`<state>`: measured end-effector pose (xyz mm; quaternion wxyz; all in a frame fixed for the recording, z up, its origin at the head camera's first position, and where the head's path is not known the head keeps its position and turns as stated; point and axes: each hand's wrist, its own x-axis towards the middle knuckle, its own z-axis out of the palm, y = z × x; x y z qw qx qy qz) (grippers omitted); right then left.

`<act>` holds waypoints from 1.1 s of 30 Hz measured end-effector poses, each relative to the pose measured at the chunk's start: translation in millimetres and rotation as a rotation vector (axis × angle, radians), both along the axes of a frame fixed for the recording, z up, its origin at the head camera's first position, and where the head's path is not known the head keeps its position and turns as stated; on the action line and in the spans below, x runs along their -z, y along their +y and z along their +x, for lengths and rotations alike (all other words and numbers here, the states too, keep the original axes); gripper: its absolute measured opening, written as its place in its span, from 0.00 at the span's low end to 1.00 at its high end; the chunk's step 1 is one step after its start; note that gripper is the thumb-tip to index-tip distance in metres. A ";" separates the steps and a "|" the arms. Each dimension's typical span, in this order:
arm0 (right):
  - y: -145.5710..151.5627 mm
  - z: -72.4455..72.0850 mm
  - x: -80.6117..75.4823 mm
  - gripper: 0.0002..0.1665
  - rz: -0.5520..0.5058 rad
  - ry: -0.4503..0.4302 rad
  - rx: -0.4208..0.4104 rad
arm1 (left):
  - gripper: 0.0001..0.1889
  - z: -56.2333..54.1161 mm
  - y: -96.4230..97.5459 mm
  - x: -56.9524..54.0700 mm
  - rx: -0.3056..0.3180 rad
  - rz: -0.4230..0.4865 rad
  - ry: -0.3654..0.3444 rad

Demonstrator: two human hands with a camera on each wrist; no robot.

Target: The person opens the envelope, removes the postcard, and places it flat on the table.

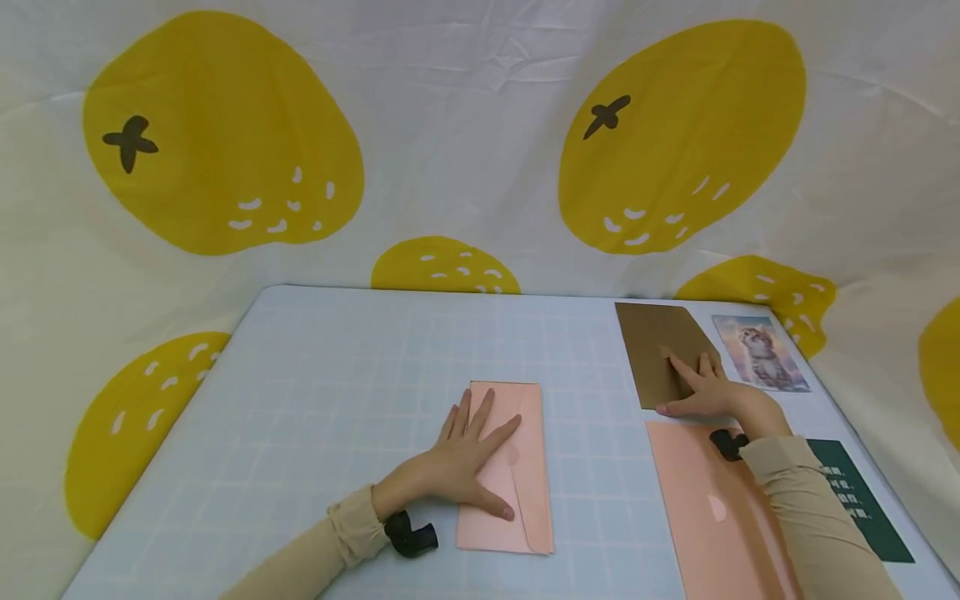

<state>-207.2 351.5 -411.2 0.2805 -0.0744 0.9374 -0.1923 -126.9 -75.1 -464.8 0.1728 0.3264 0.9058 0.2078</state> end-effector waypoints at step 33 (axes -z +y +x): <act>-206.1 111.7 4.3 0.53 -0.090 0.183 -0.267 | 0.65 0.5 0.3 5.4 -0.003 -0.001 0.069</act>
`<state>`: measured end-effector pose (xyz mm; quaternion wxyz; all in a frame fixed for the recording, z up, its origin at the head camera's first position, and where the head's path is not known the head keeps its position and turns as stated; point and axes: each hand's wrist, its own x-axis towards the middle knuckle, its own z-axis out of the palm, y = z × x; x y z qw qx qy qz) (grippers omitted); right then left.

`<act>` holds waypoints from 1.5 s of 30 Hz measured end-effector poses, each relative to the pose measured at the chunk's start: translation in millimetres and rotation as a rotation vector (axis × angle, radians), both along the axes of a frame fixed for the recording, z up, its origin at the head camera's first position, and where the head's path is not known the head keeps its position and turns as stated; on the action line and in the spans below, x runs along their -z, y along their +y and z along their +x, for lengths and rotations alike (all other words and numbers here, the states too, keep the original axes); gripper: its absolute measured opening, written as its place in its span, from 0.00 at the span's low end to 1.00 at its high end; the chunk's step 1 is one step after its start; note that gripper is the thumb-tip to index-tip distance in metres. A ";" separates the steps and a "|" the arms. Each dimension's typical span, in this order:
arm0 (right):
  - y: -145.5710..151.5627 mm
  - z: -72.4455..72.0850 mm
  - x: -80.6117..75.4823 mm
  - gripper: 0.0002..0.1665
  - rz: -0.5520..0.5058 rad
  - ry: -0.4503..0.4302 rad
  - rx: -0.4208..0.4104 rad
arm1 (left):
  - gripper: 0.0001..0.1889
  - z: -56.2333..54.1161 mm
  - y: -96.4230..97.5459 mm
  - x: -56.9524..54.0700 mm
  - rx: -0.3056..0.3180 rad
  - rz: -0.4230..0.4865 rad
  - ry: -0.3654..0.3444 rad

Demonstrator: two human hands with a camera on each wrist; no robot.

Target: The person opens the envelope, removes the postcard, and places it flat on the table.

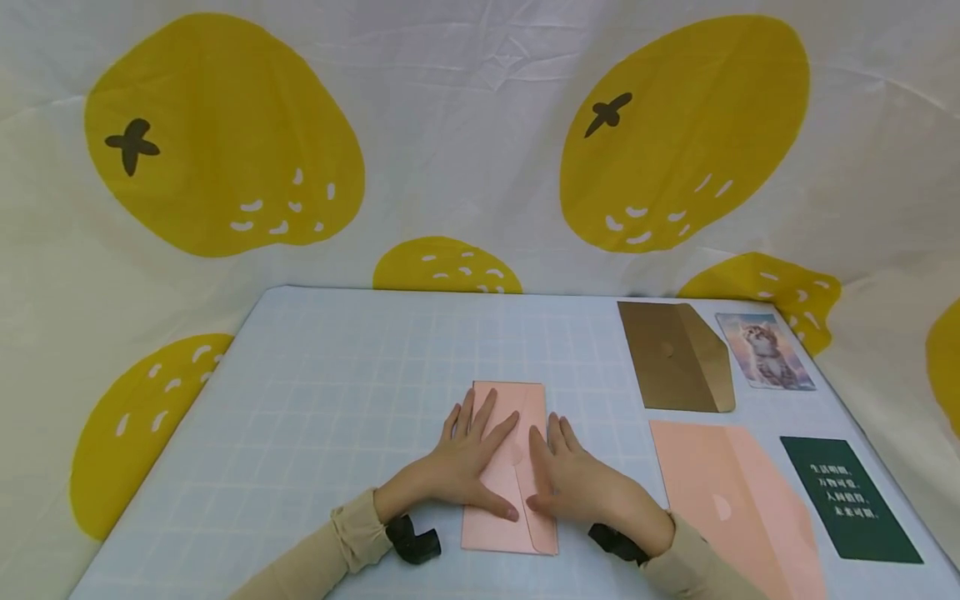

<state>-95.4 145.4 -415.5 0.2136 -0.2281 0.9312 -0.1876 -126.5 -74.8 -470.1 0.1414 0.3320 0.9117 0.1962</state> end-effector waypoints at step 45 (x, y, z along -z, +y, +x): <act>-14.0 9.4 12.1 0.55 -0.069 -0.070 0.011 | 0.66 -0.6 3.0 1.5 -0.008 -0.022 0.006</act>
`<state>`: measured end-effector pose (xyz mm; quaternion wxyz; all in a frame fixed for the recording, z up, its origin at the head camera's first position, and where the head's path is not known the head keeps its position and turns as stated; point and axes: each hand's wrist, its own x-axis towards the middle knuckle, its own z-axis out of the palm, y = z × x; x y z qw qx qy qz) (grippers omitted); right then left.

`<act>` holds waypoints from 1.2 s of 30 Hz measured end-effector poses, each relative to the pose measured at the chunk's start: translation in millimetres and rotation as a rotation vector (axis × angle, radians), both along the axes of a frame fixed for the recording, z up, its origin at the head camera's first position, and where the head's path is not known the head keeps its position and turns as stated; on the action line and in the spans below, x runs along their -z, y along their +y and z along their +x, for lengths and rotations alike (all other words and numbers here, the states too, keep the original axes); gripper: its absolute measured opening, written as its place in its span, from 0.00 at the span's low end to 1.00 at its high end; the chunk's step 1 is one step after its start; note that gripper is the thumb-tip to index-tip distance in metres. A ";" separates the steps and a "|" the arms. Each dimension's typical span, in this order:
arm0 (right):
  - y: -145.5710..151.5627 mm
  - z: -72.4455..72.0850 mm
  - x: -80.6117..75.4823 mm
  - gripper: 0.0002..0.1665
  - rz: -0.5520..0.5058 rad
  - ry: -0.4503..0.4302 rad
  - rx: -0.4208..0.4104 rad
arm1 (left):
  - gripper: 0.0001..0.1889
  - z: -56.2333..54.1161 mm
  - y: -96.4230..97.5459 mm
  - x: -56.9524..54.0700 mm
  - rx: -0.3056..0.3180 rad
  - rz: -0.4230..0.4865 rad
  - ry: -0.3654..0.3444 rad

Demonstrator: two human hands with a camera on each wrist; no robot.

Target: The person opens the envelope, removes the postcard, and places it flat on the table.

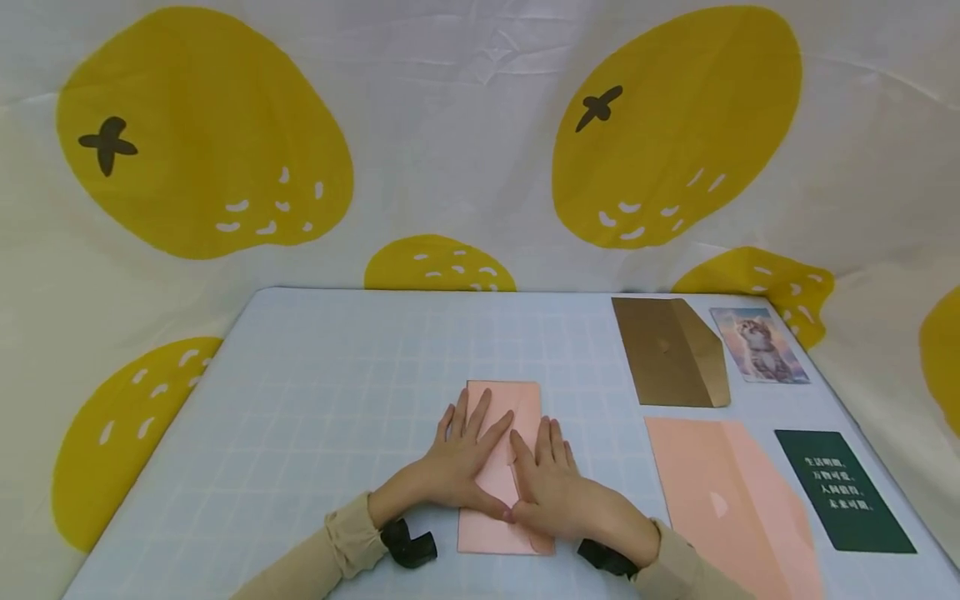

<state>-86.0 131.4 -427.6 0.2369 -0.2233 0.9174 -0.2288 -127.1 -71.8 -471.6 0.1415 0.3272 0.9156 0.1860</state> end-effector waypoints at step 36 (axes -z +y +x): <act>43.3 -21.0 -34.1 0.49 -0.005 0.070 -0.091 | 0.67 0.0 0.6 -1.3 -0.024 -0.001 -0.016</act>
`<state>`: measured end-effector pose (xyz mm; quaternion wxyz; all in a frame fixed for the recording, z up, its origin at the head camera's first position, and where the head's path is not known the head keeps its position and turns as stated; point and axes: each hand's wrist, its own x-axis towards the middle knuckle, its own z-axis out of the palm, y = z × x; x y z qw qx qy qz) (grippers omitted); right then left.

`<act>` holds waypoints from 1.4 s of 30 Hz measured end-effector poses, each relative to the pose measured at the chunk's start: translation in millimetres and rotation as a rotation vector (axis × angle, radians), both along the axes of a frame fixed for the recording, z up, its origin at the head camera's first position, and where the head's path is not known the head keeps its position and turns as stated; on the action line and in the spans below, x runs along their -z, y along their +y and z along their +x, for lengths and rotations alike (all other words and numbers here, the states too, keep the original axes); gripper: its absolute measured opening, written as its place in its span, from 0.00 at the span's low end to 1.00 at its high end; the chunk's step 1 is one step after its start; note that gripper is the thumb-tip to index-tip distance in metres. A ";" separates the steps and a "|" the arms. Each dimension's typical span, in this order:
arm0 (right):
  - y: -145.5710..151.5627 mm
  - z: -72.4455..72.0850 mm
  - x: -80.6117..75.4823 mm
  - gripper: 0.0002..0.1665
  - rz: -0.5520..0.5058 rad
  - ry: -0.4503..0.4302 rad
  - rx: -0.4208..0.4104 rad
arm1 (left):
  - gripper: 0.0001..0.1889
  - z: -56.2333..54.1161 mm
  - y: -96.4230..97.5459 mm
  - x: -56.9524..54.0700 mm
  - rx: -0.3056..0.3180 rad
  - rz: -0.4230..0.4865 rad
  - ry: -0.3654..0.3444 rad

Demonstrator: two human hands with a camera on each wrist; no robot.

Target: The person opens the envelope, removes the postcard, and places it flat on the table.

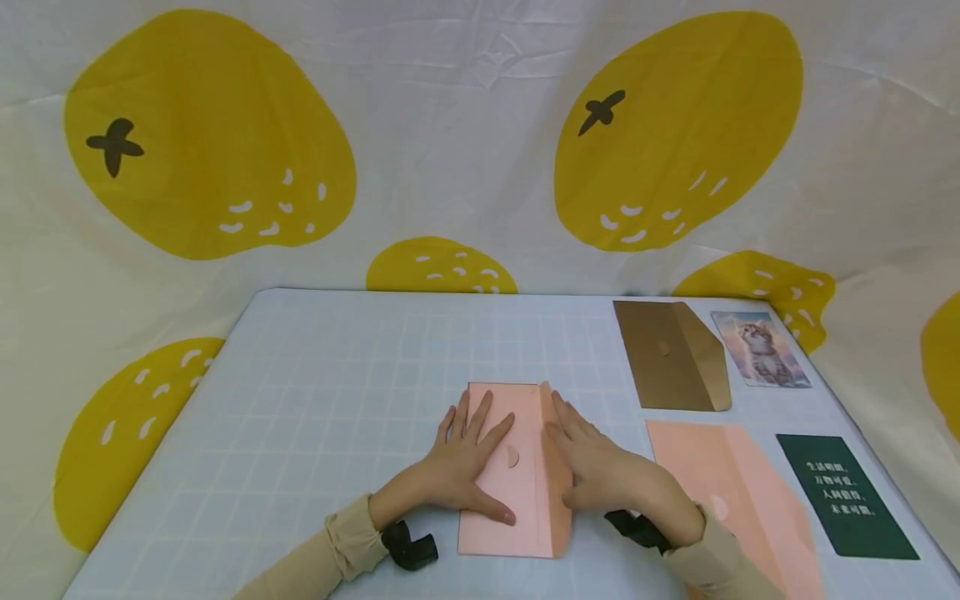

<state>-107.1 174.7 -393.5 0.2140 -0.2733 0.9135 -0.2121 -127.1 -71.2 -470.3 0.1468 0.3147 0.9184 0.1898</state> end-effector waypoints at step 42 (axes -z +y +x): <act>-5.0 -13.7 29.4 0.74 0.163 0.017 -0.048 | 0.59 3.1 32.0 -38.3 -0.005 -0.206 0.045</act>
